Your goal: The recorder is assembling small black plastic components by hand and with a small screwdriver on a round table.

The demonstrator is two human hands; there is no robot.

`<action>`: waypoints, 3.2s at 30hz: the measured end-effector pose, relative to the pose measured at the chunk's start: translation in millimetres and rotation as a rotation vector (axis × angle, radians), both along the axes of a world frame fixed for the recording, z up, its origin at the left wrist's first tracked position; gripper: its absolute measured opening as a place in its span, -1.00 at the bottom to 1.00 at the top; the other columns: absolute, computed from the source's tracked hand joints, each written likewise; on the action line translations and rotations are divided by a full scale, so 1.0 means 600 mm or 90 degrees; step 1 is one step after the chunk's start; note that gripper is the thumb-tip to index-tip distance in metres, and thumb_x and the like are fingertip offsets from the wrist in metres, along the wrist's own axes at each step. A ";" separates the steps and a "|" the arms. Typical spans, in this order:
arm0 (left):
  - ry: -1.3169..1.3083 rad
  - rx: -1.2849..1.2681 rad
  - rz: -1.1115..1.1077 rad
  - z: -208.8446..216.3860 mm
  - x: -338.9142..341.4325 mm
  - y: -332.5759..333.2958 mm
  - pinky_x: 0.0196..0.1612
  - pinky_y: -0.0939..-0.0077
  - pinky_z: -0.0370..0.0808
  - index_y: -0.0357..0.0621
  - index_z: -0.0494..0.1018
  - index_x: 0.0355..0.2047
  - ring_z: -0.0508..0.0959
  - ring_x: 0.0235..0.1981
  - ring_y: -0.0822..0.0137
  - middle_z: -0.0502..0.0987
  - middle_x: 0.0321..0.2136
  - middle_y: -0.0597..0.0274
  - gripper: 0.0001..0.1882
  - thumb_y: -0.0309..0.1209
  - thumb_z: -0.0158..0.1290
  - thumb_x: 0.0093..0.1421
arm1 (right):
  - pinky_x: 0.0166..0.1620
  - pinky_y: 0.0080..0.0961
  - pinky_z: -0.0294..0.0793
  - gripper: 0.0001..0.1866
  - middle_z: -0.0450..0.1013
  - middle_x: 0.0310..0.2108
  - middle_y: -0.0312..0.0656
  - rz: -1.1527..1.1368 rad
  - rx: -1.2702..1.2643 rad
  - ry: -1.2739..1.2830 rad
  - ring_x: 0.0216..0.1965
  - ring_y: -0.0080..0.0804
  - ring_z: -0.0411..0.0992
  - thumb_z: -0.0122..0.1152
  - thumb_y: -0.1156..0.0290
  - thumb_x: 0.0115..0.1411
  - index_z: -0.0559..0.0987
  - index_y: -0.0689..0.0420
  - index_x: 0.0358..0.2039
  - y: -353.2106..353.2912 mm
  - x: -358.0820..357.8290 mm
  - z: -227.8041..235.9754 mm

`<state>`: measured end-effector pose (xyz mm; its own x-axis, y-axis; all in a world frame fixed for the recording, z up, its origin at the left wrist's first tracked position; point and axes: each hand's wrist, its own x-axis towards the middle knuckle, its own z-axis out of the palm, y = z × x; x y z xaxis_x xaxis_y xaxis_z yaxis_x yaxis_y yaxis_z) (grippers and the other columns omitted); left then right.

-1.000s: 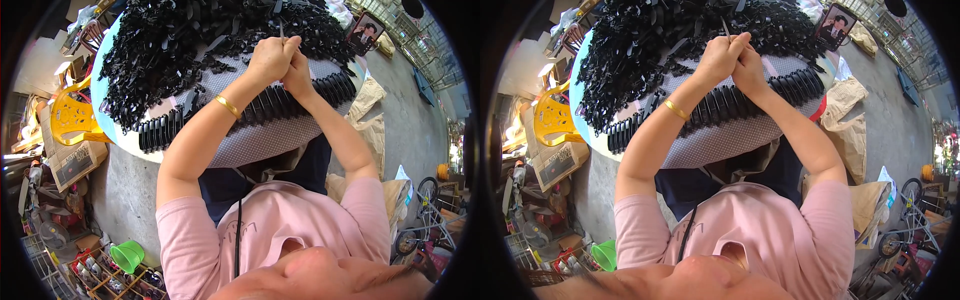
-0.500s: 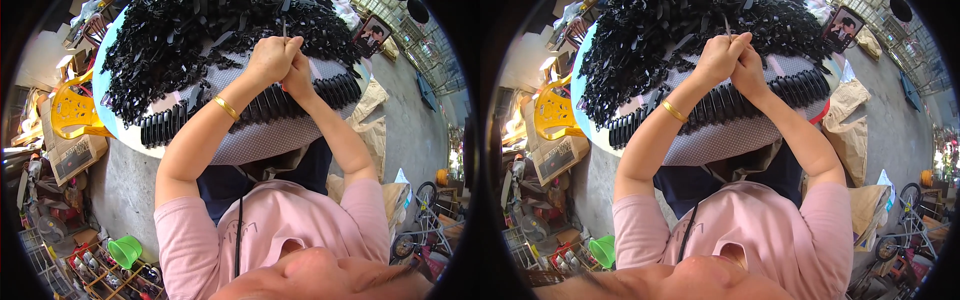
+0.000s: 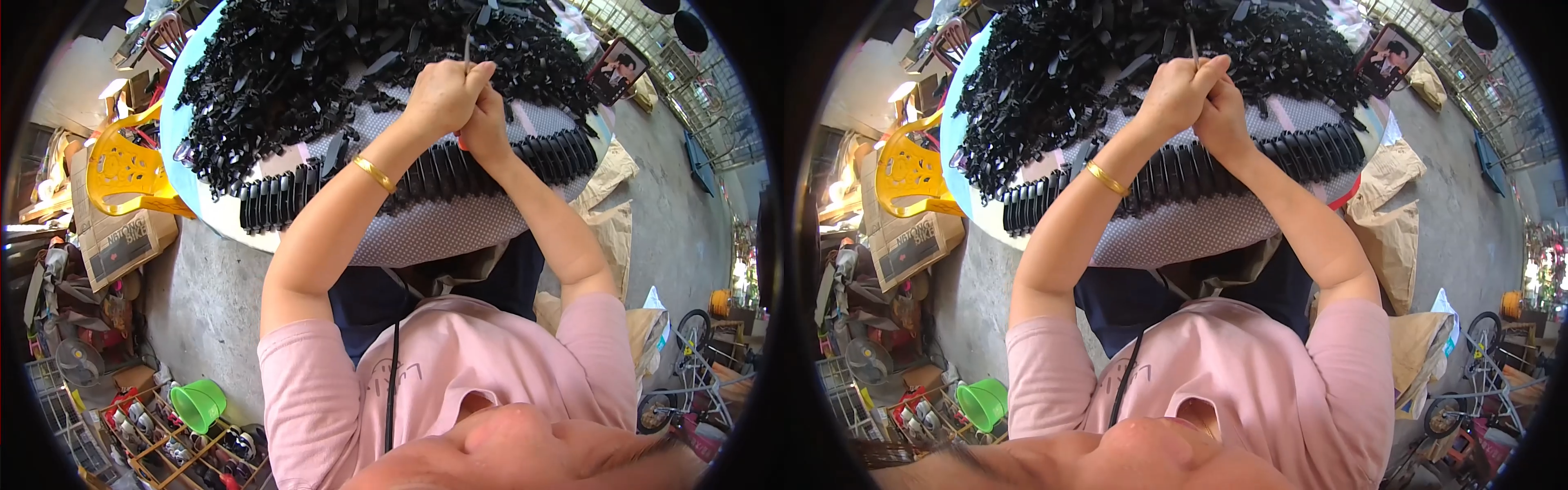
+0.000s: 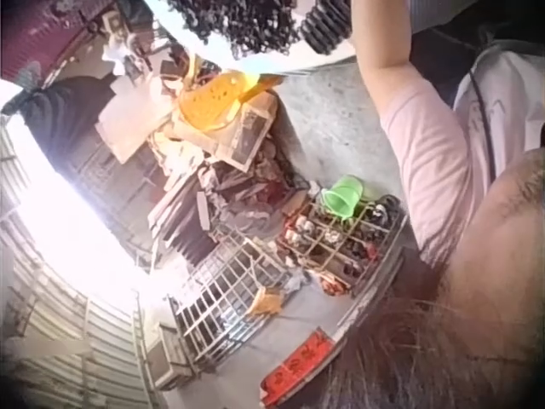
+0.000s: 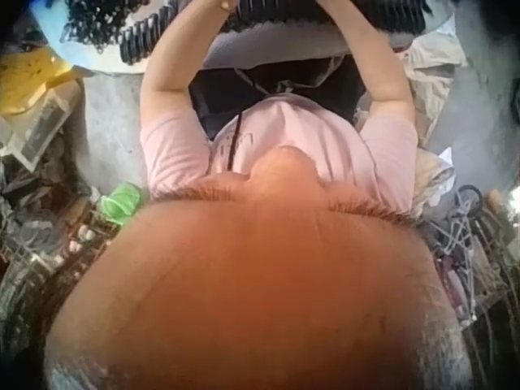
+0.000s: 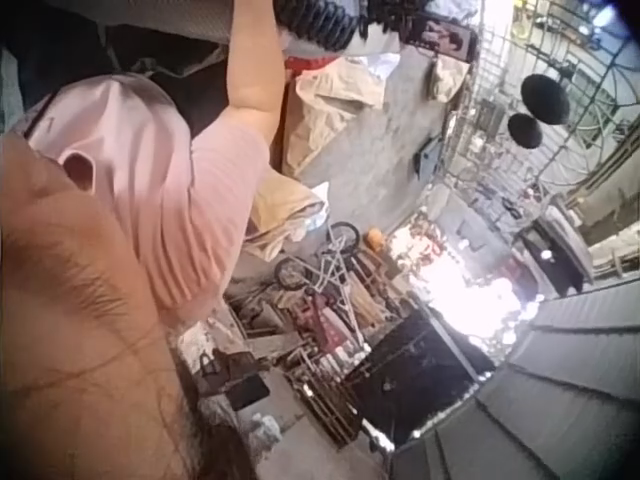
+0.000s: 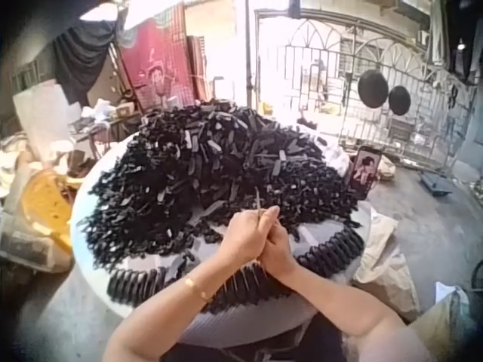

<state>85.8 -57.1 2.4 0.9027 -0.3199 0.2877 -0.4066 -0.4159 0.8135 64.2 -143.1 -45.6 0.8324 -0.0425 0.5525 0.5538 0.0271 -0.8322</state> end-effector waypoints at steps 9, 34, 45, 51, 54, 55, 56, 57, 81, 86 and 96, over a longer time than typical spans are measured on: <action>0.066 -0.037 -0.004 0.004 0.000 0.040 -0.43 0.46 0.43 -0.29 0.53 -0.49 0.52 -0.58 0.31 0.52 -0.64 0.06 -0.52 -0.08 -0.13 0.16 | -0.29 -0.61 0.37 -0.82 0.42 -0.33 -0.19 0.001 -0.020 0.098 -0.31 -0.48 0.38 0.00 0.49 0.10 0.49 0.31 -0.33 0.028 -0.002 0.012; 0.037 -0.097 0.035 -0.020 0.000 0.074 -0.48 0.33 0.44 -0.31 0.50 -0.58 0.52 -0.61 0.09 0.48 -0.70 -0.05 -0.51 -0.10 -0.15 0.17 | -0.66 -0.76 0.24 -0.84 0.32 -0.65 -0.39 0.004 -0.092 -0.044 -0.71 -0.70 0.27 -0.05 0.42 0.18 0.44 0.20 -0.29 0.062 0.010 -0.003; 0.016 -0.054 0.066 -0.010 -0.008 0.088 -0.38 0.30 0.46 -0.29 0.52 -0.49 0.54 -0.53 0.04 0.51 -0.61 -0.09 -0.51 -0.06 -0.16 0.16 | -0.70 -0.76 0.19 -0.86 0.31 -0.68 -0.38 0.037 -0.026 0.056 -0.74 -0.70 0.25 -0.06 0.39 0.19 0.40 0.17 -0.43 0.084 0.005 0.005; 0.060 -0.058 0.057 0.002 -0.004 0.117 -0.45 0.35 0.47 -0.29 0.51 -0.55 0.54 -0.60 0.12 0.50 -0.67 -0.05 -0.53 -0.10 -0.14 0.16 | -0.70 -0.73 0.20 -0.87 0.31 -0.68 -0.37 0.066 -0.004 0.107 -0.74 -0.68 0.25 -0.02 0.40 0.14 0.41 0.19 -0.41 0.107 0.013 0.007; 0.047 -0.049 0.082 -0.007 0.000 0.119 -0.46 0.36 0.46 -0.28 0.52 -0.53 0.54 -0.61 0.13 0.50 -0.68 -0.04 -0.54 -0.11 -0.13 0.16 | -0.70 -0.73 0.19 -0.85 0.30 -0.70 -0.38 0.072 -0.020 0.117 -0.75 -0.68 0.24 -0.04 0.39 0.18 0.40 0.21 -0.38 0.111 0.013 0.012; 0.031 -0.081 0.076 -0.013 0.002 0.120 -0.46 0.36 0.46 -0.28 0.52 -0.53 0.54 -0.60 0.12 0.50 -0.66 -0.05 -0.55 -0.11 -0.12 0.15 | -0.70 -0.73 0.19 -0.85 0.30 -0.70 -0.38 0.077 -0.019 0.123 -0.75 -0.68 0.24 -0.04 0.39 0.18 0.40 0.21 -0.38 0.114 0.014 0.012; 0.014 -0.112 0.070 -0.018 0.003 0.122 -0.45 0.35 0.46 -0.29 0.52 -0.52 0.55 -0.58 0.11 0.51 -0.65 -0.06 -0.55 -0.10 -0.12 0.15 | -0.50 -0.66 0.28 -0.85 0.37 -0.54 -0.29 0.063 -0.016 0.109 -0.55 -0.58 0.31 -0.01 0.42 0.13 0.44 0.26 -0.39 0.116 0.016 0.011; 0.018 -0.112 0.069 -0.020 0.001 0.123 -0.45 0.35 0.46 -0.29 0.52 -0.52 0.55 -0.58 0.11 0.51 -0.65 -0.06 -0.55 -0.10 -0.12 0.15 | -0.30 -0.59 0.36 -0.83 0.43 -0.38 -0.20 0.044 -0.013 0.094 -0.35 -0.48 0.38 0.01 0.46 0.08 0.47 0.31 -0.40 0.116 0.016 0.012; 0.046 -0.103 0.073 -0.013 -0.009 0.166 -0.52 0.39 0.45 -0.32 0.50 -0.57 0.53 -0.64 0.17 0.50 -0.69 -0.03 -0.52 -0.10 -0.11 0.14 | -0.41 -0.63 0.37 -0.83 0.41 -0.45 -0.22 0.117 0.025 0.162 -0.44 -0.55 0.36 0.02 0.45 0.10 0.47 0.32 -0.43 0.154 -0.004 0.022; 0.015 -0.140 0.079 -0.024 -0.011 0.174 -0.52 0.41 0.45 -0.30 0.52 -0.55 0.54 -0.63 0.18 0.50 -0.68 -0.03 -0.54 -0.11 -0.10 0.14 | -0.68 -0.74 0.21 -0.87 0.32 -0.62 -0.36 0.095 0.068 0.126 -0.70 -0.70 0.26 -0.02 0.43 0.17 0.41 0.22 -0.45 0.174 -0.006 0.020; 0.011 -0.087 0.108 -0.012 -0.016 0.185 -0.47 0.35 0.45 -0.29 0.53 -0.53 0.54 -0.58 0.09 0.51 -0.63 -0.08 -0.56 -0.12 -0.10 0.14 | -0.68 -0.75 0.22 -0.90 0.32 -0.64 -0.37 0.108 0.061 0.125 -0.71 -0.70 0.26 -0.02 0.45 0.16 0.39 0.18 -0.45 0.182 -0.002 0.011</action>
